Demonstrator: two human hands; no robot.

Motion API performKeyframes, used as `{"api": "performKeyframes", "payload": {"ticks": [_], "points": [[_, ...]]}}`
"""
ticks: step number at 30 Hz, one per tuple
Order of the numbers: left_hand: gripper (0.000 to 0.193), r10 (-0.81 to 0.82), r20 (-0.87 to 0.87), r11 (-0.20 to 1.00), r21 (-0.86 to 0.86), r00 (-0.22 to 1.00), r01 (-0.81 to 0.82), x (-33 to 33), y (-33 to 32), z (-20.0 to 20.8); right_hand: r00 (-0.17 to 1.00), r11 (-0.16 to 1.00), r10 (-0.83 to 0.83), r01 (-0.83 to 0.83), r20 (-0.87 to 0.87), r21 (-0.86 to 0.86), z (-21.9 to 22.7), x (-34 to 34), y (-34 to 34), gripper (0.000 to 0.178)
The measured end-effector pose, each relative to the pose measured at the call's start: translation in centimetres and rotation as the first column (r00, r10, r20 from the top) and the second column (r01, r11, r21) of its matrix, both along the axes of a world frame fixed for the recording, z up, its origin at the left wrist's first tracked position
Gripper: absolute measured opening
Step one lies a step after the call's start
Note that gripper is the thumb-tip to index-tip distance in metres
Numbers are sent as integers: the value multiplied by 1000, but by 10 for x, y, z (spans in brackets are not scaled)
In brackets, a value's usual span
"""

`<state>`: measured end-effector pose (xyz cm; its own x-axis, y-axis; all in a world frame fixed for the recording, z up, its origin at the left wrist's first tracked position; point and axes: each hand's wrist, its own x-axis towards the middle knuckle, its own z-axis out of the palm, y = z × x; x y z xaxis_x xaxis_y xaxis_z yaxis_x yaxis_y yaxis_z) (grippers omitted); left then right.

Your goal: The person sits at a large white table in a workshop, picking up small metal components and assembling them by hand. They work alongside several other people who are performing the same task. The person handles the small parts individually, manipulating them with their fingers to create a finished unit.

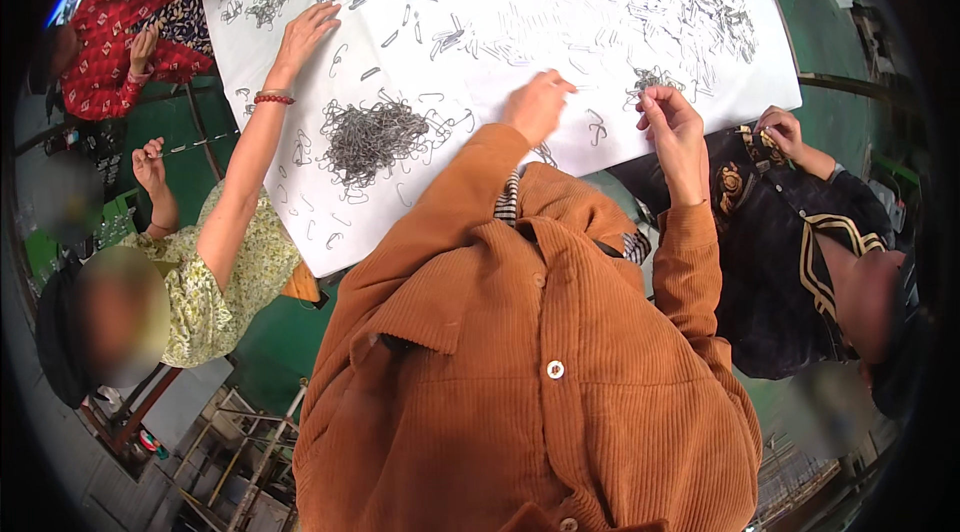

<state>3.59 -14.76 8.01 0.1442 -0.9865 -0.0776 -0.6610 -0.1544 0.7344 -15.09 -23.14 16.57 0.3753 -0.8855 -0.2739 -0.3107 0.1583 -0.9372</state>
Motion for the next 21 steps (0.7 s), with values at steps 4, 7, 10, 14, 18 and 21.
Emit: {"api": "performKeyframes", "payload": {"ticks": [4, 7, 10, 14, 18, 21], "points": [[17, 251, 28, 968, -1, 968, -251, 73, 46, -13, 999, 1000, -14, 14, 31, 15, -11, 4, 11, 12], [20, 197, 162, 980, -57, 967, -190, 95, 77, -15, 999, 999, 13, -14, 40, 40, -28, 18, 14, 12], [41, 43, 164, 990, -137, 986, -21, 79, 96, -22, 996, 995, 90, -90, 14, 29, -25, 41, 18, 11], [45, -23, 194, 991, -123, 981, 47, 59, 117, -41, 986, 986, 169, -169, 9, 7, -14, 68, 22, 10], [26, -10, 150, 995, -101, 989, 25, 68, 127, -41, 975, 975, 220, -219, -16, 27, -17, 75, 23, 11], [15, -10, 260, 989, -138, 965, 48, 70, 129, -47, 973, 974, 228, -228, -23, 9, -19, 74, 21, 10]]}}
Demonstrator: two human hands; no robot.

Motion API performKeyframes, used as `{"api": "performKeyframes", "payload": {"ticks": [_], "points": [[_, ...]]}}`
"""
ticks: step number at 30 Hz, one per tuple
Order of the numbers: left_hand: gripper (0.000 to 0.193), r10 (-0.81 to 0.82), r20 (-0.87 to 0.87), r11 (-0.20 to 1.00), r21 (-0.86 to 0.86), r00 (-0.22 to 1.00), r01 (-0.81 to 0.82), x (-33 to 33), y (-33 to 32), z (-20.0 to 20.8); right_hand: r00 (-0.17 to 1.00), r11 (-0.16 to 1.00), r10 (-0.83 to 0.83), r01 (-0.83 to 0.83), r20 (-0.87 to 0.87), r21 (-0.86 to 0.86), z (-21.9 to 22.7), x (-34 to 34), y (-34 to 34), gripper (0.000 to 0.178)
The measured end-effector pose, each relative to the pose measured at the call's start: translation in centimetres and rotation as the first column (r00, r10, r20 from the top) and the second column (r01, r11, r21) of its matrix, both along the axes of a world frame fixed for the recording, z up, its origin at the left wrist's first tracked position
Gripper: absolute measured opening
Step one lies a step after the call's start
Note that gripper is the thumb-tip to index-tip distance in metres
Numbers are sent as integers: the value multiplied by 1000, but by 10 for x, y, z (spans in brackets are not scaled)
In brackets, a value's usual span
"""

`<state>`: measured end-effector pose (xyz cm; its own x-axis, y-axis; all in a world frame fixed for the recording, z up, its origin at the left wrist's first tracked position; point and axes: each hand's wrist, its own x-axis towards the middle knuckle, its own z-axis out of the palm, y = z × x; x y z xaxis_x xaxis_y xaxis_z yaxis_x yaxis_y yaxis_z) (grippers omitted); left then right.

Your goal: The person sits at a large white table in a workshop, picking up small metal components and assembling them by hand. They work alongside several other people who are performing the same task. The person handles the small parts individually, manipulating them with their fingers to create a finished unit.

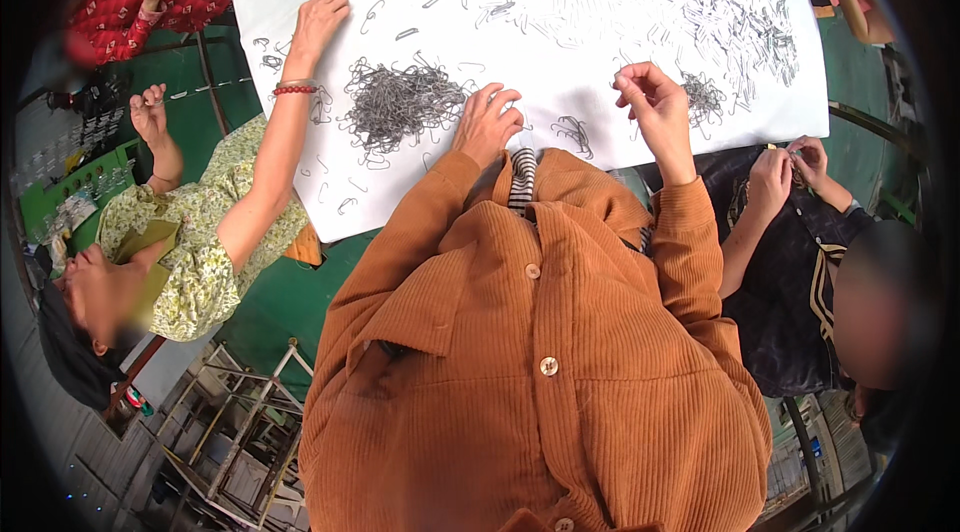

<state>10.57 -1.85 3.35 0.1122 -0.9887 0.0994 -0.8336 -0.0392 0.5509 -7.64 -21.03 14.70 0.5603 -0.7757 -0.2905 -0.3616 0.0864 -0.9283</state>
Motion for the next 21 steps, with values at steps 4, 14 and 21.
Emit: {"api": "performKeyframes", "payload": {"ticks": [4, 14, 21], "points": [[10, 12, 20, 1000, 3, 1000, -12, -4, -2, 2, 997, 996, -73, 75, 35, -53, 6, -12, -16, 9], [7, 358, -369, 928, 243, 858, -282, 13, 5, 43, 971, 975, -220, 222, 99, -11, 11, -61, -9, 10], [22, -1, -293, 984, 168, 956, 53, -47, -60, 38, 981, 986, -166, 169, 100, -19, 19, -56, -10, 11]]}}
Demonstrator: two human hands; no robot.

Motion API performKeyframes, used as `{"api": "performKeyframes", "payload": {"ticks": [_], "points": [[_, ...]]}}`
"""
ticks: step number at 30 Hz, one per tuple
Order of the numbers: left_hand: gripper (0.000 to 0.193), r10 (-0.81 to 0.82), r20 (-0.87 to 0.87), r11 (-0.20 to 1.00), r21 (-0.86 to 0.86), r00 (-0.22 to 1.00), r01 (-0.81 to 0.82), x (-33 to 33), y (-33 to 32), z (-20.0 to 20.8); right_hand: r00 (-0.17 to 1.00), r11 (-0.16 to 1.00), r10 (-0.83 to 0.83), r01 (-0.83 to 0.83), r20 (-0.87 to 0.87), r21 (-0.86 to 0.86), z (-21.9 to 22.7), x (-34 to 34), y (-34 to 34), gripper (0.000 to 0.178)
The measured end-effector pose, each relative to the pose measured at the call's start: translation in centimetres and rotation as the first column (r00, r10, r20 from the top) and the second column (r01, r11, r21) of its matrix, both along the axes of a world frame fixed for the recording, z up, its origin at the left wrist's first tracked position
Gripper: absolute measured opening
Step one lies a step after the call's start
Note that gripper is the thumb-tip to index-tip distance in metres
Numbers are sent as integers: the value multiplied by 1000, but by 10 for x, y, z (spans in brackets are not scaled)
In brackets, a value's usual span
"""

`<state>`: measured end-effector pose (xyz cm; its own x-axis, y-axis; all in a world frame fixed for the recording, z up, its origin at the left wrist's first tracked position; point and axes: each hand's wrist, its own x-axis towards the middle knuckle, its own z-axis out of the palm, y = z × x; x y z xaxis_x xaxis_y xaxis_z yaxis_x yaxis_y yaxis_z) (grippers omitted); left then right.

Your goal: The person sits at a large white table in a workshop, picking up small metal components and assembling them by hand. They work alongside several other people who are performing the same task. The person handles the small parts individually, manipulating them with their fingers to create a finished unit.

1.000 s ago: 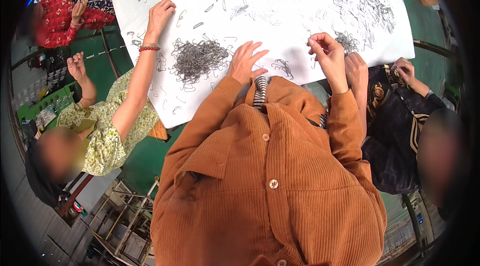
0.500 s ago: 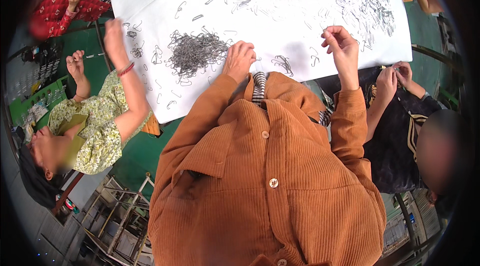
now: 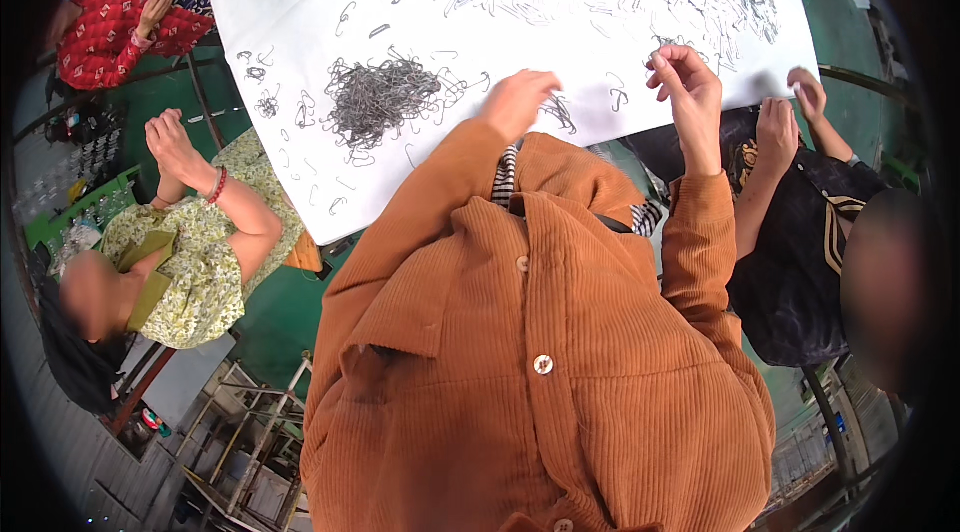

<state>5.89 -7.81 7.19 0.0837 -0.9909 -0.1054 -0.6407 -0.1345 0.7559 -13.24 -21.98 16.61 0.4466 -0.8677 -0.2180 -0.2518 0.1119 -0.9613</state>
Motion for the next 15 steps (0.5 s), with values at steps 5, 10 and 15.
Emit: {"api": "performKeyframes", "payload": {"ticks": [5, 10, 15], "points": [[42, -357, 128, 934, 23, 925, 357, -45, -49, 1, 1000, 1000, -15, 15, 19, -16, 4, 0, 0, 11], [23, 172, 82, 950, -278, 982, -143, 14, -53, -12, 1000, 1000, -7, 7, -15, 10, -2, -7, 8, 10], [20, 500, 389, 865, -257, 774, -430, 104, -50, -88, 995, 992, 100, -99, 2, -73, -8, 6, 21, 9]]}}
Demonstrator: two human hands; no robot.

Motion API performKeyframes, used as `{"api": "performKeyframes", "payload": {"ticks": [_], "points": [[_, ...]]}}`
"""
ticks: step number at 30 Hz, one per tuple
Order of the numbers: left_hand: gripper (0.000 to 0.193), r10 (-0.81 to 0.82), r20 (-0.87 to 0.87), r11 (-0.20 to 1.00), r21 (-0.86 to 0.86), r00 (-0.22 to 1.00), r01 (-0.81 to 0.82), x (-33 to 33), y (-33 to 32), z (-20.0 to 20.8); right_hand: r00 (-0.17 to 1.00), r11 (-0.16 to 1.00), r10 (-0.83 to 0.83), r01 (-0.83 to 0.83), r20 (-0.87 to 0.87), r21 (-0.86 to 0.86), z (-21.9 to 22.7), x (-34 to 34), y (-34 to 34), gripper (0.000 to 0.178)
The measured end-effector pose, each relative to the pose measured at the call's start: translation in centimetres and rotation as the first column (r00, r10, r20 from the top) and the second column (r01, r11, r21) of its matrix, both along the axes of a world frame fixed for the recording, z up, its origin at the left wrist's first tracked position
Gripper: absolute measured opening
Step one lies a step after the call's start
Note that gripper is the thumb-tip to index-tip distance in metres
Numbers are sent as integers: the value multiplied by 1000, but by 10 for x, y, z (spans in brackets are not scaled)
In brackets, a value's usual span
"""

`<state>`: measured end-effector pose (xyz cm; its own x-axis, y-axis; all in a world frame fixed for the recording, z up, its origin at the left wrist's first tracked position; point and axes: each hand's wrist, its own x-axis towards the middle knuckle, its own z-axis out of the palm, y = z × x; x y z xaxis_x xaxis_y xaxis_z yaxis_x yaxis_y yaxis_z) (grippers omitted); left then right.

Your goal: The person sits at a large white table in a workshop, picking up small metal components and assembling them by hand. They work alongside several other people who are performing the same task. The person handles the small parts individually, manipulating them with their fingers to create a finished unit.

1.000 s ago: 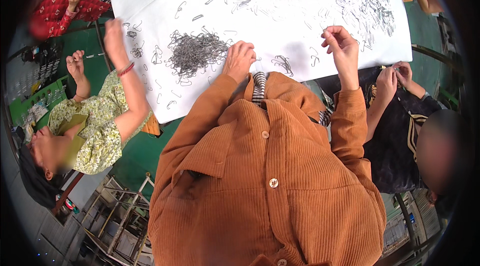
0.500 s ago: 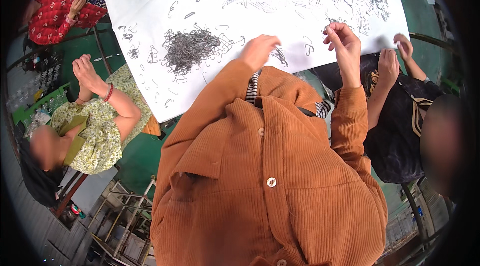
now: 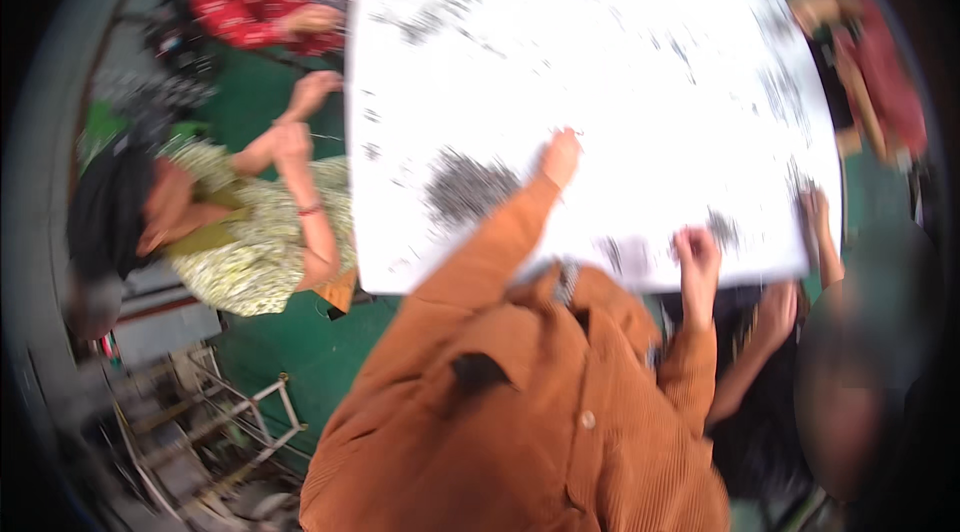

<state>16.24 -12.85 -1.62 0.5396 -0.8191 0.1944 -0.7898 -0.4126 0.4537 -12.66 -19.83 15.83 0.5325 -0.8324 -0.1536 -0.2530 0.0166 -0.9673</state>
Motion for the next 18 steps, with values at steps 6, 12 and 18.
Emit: {"api": "performKeyframes", "payload": {"ticks": [6, 12, 18], "points": [[13, 86, -239, 994, 89, 967, -66, -6, -28, 28, 988, 978, 140, -149, 71, 147, 11, 57, 14, 8], [6, 124, -268, 992, 39, 955, -118, -8, -5, 49, 948, 936, 314, -319, 56, 149, 15, 87, 14, 7], [12, -84, -776, 972, -203, 625, -121, -40, 19, 129, 951, 939, 286, -302, 116, 163, 21, 92, 10, 8]]}}
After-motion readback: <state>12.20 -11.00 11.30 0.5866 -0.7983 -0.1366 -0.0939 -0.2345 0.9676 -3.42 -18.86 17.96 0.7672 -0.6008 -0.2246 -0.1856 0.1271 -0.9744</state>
